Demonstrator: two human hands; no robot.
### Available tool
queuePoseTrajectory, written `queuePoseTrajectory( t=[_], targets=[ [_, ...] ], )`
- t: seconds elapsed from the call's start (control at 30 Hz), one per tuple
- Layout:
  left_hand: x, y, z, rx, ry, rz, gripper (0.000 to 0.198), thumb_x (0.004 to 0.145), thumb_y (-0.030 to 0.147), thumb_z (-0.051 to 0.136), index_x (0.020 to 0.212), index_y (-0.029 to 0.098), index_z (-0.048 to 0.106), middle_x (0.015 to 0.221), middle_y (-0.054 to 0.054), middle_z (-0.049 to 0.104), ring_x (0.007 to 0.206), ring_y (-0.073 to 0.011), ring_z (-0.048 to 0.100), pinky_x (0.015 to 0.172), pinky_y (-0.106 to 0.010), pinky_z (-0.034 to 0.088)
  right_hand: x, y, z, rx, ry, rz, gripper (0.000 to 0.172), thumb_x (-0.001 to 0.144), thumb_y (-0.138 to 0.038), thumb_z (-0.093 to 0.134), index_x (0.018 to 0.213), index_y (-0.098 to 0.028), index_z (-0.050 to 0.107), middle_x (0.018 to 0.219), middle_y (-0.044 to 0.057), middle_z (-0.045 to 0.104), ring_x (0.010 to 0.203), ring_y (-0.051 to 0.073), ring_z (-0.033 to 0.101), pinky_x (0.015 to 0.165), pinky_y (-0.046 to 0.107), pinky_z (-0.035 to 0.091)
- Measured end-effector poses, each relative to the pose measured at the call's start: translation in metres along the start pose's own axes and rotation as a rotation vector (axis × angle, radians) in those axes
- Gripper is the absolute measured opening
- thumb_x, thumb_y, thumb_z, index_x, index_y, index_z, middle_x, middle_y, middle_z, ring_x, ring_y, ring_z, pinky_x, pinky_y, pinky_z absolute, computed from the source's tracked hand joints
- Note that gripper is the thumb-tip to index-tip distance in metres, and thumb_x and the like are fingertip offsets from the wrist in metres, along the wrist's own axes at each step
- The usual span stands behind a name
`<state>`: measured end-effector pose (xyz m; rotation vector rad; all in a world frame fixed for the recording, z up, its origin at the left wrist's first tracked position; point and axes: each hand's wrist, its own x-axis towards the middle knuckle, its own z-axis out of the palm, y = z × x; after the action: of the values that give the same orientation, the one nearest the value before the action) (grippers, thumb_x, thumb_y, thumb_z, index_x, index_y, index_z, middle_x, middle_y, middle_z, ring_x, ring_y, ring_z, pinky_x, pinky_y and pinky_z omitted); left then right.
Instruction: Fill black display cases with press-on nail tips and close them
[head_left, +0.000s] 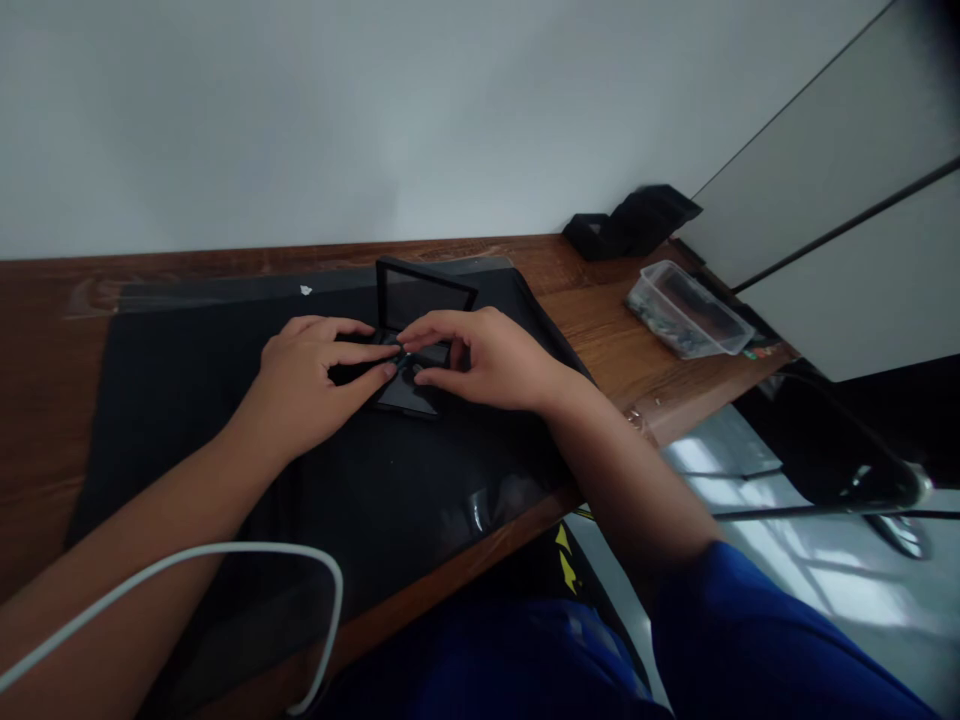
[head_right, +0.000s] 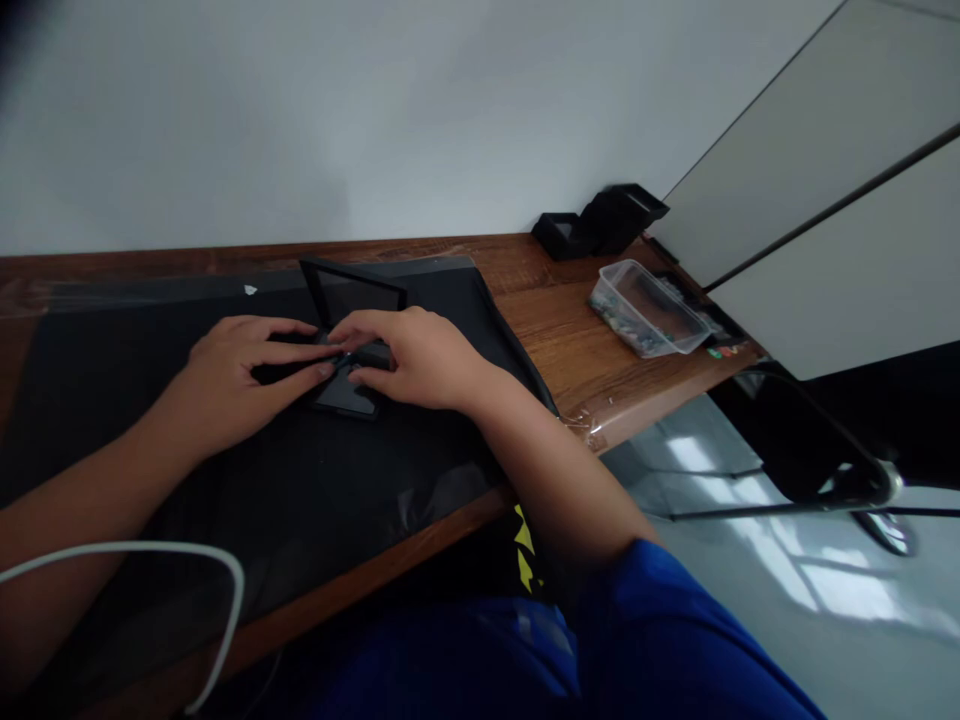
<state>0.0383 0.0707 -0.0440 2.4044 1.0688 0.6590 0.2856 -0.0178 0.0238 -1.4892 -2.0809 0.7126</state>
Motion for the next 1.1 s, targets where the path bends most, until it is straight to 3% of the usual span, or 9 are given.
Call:
queuePoseTrajectory(
  t=[0.23,0.5,0.83,1.1],
  targets=[
    [-0.001,-0.004,-0.001,-0.007,0.005,0.017,0.03,0.1,0.06,0.07,0.113,0.047,0.094,0.138,-0.003,0.083,0.143,-0.0451,0.065,0.128,-0.074,0.043,-0.002,-0.004,-0.002,-0.043,-0.02,0.052,0.038,0.098,-0.018,0.086,0.135,-0.02,0.079,0.13,0.004,0.088,0.074,0.011,0.071,0.08,0.029,0.048],
    [0.003,0.002,-0.007,-0.043,0.0,-0.047,0.031,0.095,0.059,0.072,0.102,0.037,0.092,0.121,-0.009,0.083,0.126,-0.0442,0.068,0.115,-0.07,0.054,-0.003,-0.005,-0.001,0.033,-0.056,0.046,0.038,0.101,-0.027,0.084,0.138,-0.02,0.077,0.134,0.005,0.088,0.073,0.011,0.071,0.08,0.029,0.051],
    [0.003,0.003,-0.003,-0.054,0.024,-0.034,0.028,0.087,0.06,0.076,0.089,0.032,0.079,0.109,-0.008,0.08,0.115,-0.0401,0.07,0.113,-0.063,0.052,-0.001,-0.006,0.002,-0.043,-0.054,0.056,0.042,0.097,-0.013,0.085,0.137,-0.022,0.078,0.126,0.003,0.089,0.082,0.014,0.076,0.081,0.029,0.049],
    [0.003,0.013,-0.001,-0.066,0.047,-0.042,0.034,0.088,0.062,0.07,0.08,0.029,0.072,0.099,-0.007,0.079,0.104,-0.0369,0.069,0.105,-0.057,0.053,0.002,-0.011,0.009,-0.161,-0.014,0.115,0.043,0.098,-0.017,0.087,0.14,-0.024,0.079,0.127,0.001,0.09,0.094,0.018,0.08,0.081,0.031,0.047]
  ],
)
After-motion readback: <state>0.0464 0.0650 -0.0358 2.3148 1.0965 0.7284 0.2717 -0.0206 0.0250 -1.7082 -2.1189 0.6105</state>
